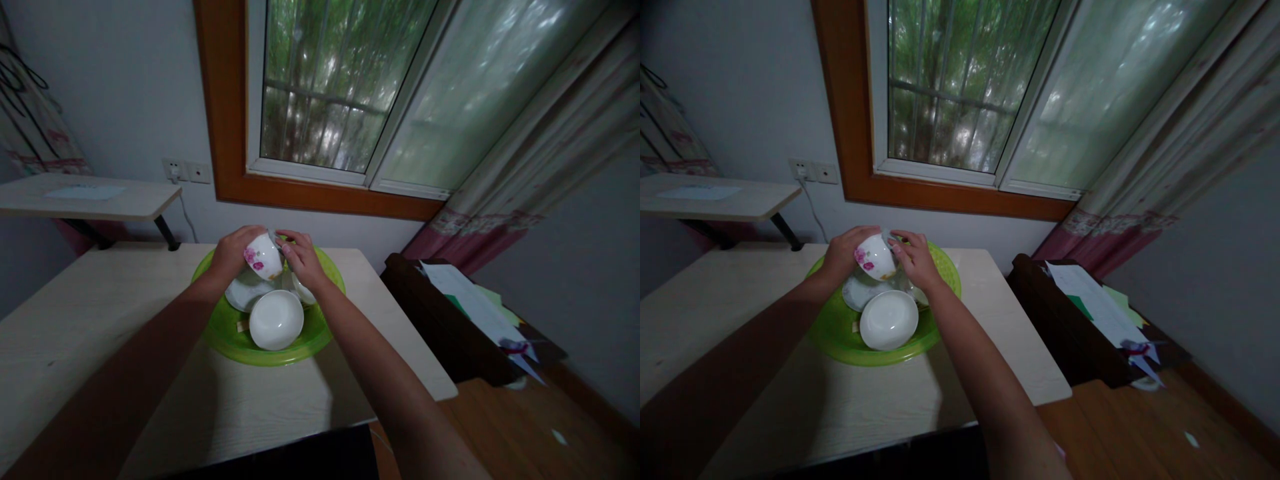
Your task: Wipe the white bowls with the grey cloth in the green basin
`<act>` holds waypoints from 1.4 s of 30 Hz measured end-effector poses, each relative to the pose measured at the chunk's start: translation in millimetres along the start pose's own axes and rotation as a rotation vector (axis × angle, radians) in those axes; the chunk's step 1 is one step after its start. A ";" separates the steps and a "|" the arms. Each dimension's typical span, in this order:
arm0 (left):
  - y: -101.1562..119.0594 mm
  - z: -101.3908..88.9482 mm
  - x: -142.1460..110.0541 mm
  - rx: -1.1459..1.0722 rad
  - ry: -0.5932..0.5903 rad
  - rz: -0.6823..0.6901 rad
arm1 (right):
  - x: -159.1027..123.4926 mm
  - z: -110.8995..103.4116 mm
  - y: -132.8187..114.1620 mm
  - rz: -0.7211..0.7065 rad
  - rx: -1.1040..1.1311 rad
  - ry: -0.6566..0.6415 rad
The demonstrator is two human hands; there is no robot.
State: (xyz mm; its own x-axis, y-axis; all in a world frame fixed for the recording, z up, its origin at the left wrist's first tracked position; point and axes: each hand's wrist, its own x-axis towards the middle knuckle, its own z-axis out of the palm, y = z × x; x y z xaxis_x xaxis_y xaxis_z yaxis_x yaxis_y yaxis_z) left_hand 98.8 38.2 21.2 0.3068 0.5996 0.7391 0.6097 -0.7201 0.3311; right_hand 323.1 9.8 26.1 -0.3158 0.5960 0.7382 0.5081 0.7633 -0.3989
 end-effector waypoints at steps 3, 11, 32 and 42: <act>1.1 -0.4 0.1 -0.016 0.005 0.005 | 0.5 3.8 4.0 0.051 -0.081 -0.037; 4.9 -3.5 1.2 0.047 0.000 -0.107 | 2.2 4.9 9.2 0.104 -0.148 -0.004; 1.2 1.1 3.1 0.148 -0.085 -0.258 | 3.8 6.0 -8.4 -0.174 -0.078 0.056; -0.1 -2.2 4.5 0.185 -0.041 -0.344 | 6.1 9.9 -20.4 -0.199 -0.209 -0.201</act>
State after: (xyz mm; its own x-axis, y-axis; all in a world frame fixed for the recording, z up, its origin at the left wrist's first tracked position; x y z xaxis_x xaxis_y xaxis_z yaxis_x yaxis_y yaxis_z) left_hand 98.5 40.1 25.8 0.0880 0.8112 0.5781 0.8022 -0.4018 0.4417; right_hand 302.9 0.3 33.4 -0.5660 0.4935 0.6604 0.5670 0.8145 -0.1227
